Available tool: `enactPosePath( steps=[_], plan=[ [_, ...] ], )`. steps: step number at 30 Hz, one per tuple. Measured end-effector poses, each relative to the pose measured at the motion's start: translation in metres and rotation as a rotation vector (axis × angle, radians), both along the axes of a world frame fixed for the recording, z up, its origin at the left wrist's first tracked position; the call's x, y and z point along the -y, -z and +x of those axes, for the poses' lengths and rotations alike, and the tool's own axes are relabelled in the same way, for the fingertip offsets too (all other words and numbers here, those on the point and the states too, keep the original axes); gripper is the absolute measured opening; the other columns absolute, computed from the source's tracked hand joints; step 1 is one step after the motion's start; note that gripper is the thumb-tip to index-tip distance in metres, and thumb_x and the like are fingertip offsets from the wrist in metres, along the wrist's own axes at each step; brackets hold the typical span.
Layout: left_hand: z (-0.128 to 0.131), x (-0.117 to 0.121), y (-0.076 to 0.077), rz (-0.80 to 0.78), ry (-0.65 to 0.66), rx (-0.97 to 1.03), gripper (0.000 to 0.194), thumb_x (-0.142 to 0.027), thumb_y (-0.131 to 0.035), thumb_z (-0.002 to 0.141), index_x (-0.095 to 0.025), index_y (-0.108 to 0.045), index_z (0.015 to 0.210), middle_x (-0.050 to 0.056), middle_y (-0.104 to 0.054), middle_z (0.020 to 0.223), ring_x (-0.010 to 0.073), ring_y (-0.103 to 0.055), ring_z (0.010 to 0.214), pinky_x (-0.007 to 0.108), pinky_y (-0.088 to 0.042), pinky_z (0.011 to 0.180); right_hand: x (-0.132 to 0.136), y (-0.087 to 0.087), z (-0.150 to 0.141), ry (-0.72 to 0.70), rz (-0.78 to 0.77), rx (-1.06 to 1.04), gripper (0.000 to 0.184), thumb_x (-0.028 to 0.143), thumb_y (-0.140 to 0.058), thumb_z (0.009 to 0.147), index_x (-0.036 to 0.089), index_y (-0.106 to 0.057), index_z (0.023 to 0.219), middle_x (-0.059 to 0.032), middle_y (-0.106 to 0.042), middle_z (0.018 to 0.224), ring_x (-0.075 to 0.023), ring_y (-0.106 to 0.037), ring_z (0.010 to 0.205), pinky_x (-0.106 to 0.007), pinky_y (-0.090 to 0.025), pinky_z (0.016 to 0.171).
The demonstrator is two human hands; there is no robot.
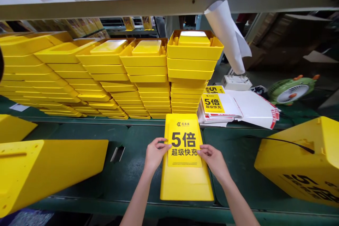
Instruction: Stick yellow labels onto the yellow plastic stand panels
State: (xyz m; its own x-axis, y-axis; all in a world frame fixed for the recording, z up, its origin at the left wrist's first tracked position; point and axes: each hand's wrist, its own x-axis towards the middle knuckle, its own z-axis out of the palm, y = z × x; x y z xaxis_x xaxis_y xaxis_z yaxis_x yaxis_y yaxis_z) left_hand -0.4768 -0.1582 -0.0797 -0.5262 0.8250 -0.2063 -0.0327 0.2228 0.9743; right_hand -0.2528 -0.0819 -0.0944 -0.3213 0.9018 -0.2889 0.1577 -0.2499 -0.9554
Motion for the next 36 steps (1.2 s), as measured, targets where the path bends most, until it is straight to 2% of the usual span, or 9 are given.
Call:
enactPosePath(
  steps=[12,26,36],
  plan=[
    [-0.003,-0.0033,-0.0015,-0.019,0.007,0.039,0.039,-0.037,-0.077,0.06,-0.017,-0.055,0.085,0.004,-0.071,0.067,0.0194,-0.066,0.07,0.025,-0.052,0.063,-0.0043,0.0069,-0.0004,-0.008,0.004,0.048,0.038,0.047,-0.07,0.064,0.016,-0.059,0.082,-0.0063,-0.068,0.076,-0.0211,-0.062,0.073,-0.034,-0.05,0.071],
    [-0.0047,-0.0064,0.0023,-0.012,0.005,0.073,0.041,-0.037,-0.078,0.057,-0.017,-0.055,0.084,0.003,-0.071,0.066,0.02,-0.067,0.068,0.027,-0.054,0.065,-0.0036,-0.0017,-0.0023,-0.007,-0.001,0.062,0.04,0.052,-0.069,0.062,0.017,-0.06,0.079,-0.0066,-0.069,0.077,-0.0208,-0.064,0.072,-0.032,-0.051,0.067],
    [-0.0064,-0.005,0.0065,-0.018,0.018,0.042,0.039,-0.039,-0.077,0.06,-0.017,-0.056,0.086,0.004,-0.07,0.068,0.0212,-0.067,0.071,0.028,-0.054,0.066,0.0021,0.0036,-0.0009,0.048,0.103,0.192,0.038,0.053,-0.067,0.064,0.019,-0.063,0.082,-0.0051,-0.068,0.078,-0.0183,-0.058,0.067,-0.03,-0.047,0.061]
  ],
)
